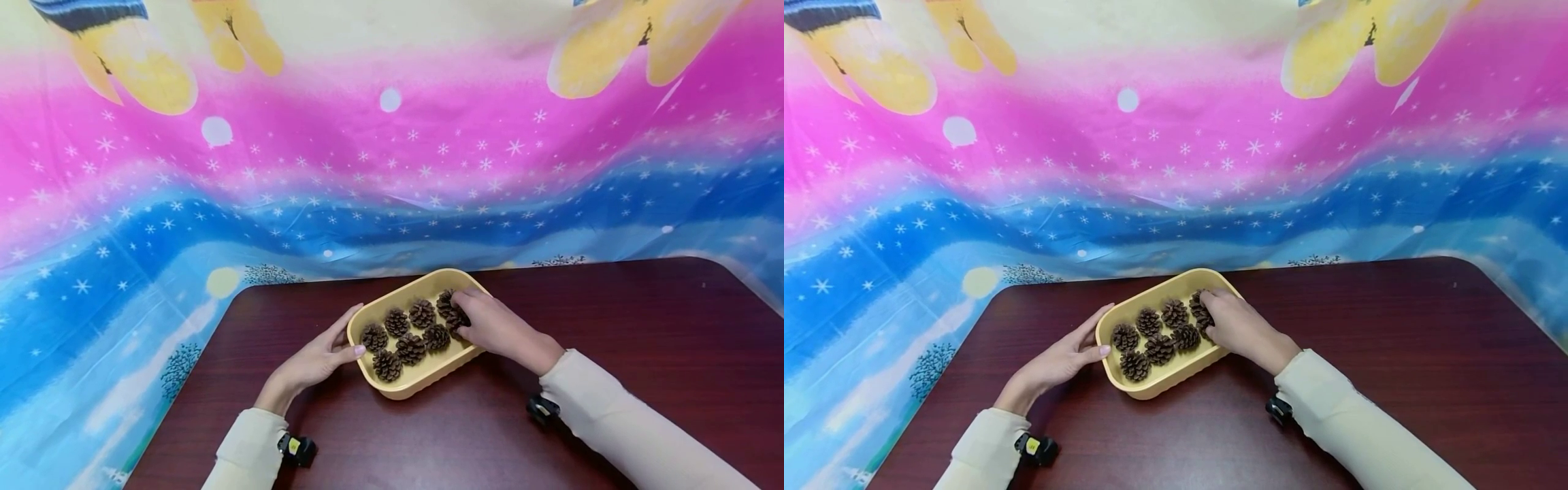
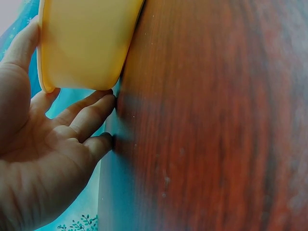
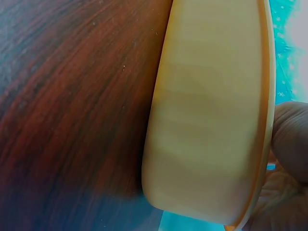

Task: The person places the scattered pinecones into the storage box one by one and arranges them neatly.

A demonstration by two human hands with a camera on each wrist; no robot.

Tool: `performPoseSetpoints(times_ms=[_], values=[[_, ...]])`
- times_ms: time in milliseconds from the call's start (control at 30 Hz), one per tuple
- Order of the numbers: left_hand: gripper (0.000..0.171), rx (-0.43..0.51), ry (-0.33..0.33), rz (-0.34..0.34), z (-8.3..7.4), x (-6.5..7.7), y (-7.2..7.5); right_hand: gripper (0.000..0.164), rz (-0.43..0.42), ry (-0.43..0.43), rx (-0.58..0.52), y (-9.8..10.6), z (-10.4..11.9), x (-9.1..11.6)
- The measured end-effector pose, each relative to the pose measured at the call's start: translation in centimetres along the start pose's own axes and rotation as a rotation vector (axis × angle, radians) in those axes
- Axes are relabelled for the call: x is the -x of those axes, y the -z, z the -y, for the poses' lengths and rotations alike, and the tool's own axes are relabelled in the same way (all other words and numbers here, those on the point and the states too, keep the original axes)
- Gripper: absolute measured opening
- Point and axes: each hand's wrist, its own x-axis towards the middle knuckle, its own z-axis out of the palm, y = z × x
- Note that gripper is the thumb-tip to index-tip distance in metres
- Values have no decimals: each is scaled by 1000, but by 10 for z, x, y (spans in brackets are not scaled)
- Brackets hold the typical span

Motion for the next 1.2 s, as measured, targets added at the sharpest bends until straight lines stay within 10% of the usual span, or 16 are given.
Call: performPoseSetpoints(times_ms=[1200], values=[[88,-11,-4,-1,0,0,0,54,19,-39,-44,3,-1,2]])
